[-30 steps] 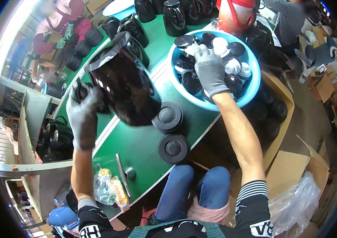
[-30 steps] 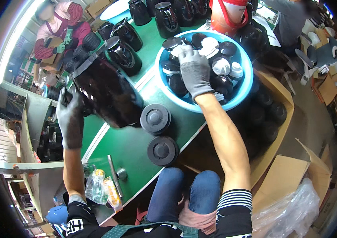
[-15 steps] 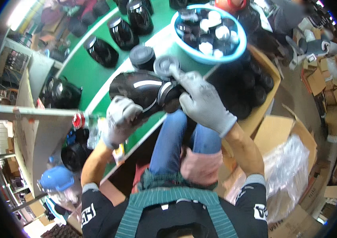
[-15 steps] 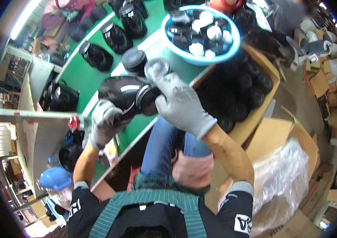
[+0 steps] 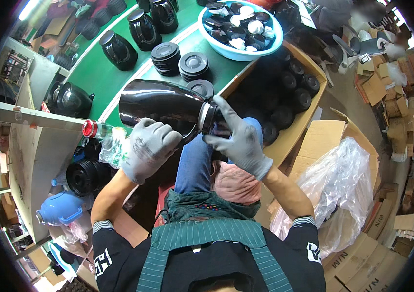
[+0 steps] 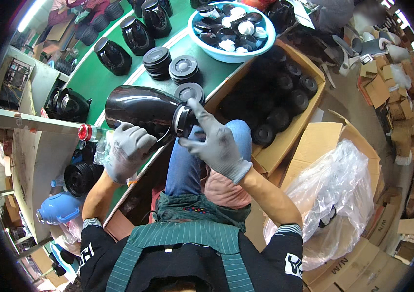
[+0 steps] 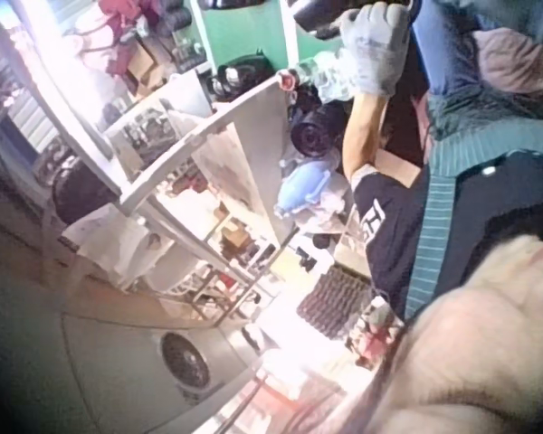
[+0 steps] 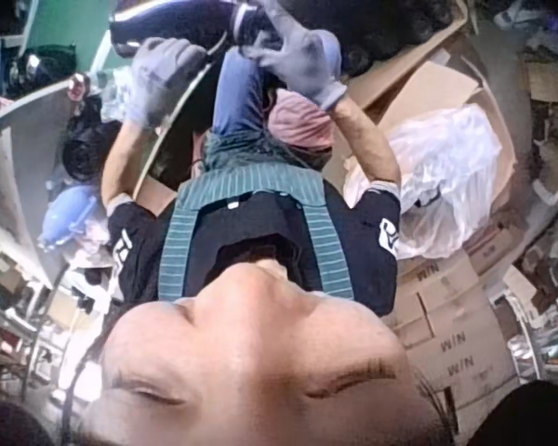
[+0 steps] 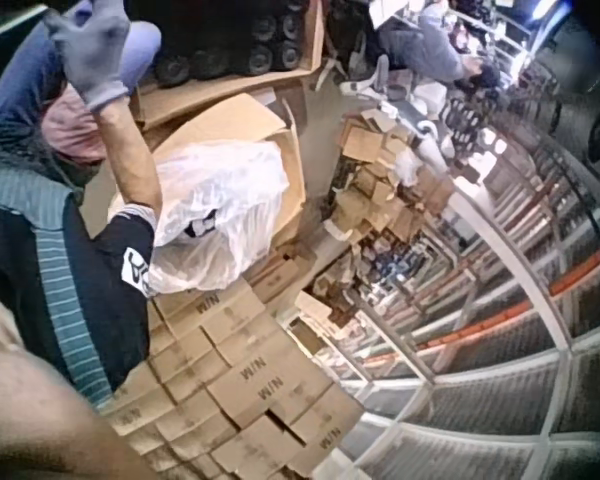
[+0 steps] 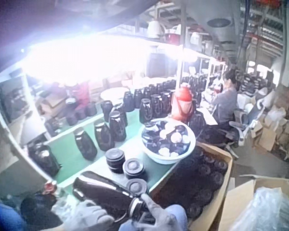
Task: The person assembles black kettles by inserting a metal rod into the base, screwing on a lid, and placing a white insert inside. The person handles each kettle one at a time and places the finished units on a green table.
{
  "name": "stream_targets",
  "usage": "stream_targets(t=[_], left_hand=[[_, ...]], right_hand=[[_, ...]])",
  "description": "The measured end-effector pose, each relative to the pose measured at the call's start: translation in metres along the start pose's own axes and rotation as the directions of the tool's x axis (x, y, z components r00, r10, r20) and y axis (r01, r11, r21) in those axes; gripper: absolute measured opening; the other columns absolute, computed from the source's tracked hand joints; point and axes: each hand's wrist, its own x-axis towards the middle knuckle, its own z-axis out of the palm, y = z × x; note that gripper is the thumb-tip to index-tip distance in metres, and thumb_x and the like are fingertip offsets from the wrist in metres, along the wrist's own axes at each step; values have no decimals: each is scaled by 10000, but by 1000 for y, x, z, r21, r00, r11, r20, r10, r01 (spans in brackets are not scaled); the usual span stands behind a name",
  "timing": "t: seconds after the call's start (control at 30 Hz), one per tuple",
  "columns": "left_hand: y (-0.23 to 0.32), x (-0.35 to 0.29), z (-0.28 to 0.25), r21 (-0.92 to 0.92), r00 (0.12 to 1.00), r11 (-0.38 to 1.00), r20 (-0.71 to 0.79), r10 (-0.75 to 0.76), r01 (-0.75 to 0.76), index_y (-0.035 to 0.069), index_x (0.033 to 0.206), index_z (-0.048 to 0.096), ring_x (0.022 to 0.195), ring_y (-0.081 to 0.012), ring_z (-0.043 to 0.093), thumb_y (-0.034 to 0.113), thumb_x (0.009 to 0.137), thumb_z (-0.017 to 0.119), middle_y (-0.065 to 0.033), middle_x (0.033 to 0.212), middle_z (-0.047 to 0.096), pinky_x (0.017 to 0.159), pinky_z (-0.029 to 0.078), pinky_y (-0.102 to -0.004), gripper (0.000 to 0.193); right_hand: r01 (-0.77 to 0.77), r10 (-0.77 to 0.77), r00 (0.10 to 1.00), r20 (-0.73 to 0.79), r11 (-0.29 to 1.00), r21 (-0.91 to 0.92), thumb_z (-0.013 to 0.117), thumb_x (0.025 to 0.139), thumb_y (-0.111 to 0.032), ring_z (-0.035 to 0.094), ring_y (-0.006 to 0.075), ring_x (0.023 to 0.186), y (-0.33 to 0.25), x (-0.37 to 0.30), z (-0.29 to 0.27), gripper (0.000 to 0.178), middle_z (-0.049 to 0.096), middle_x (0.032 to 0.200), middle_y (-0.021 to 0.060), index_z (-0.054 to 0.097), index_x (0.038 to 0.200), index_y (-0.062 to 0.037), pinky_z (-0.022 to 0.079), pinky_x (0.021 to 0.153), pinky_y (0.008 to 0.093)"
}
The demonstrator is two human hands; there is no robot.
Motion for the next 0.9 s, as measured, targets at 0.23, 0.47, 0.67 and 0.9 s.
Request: stream_targets(t=[0.23,0.47,0.67,0.9], left_hand=[[-45,20,-36,-534,938,822,347,1,197,102,1250,755,795,-280,727,157,738,907,-109,913,748,732,577,-396,537],[-22,31,-12,-157,981,987,194,-10,41,141,942,667,918,-253,714,150,730,831,-49,935,687,818,525,-410,268],[-15,28,25,170,980,966,92,179,-193,185,876,594,810,-196,649,213,841,689,-5,797,549,797,504,-377,105],[-24,31,33,20,998,998,5,56,-56,184,894,599,831,-227,643,171,774,747,-10,811,557,779,480,-413,191]], right_hand=[[672,-610,740,282,676,-302,803,872,-55,649,456,1329,11,6,-13,680,535,1524,302,602,1495,-240,612,1053,462],[-306,298,947,119,950,57,842,932,-339,777,293,1059,1,11,-7,651,749,1193,193,602,1424,14,624,940,377],[-826,496,558,665,257,502,228,1137,-611,718,238,632,69,14,-1,785,756,845,165,706,1073,9,590,586,344],[62,-87,984,-154,986,-157,675,1089,-388,728,279,1120,35,2,11,863,699,1308,219,215,1704,8,576,986,367]])
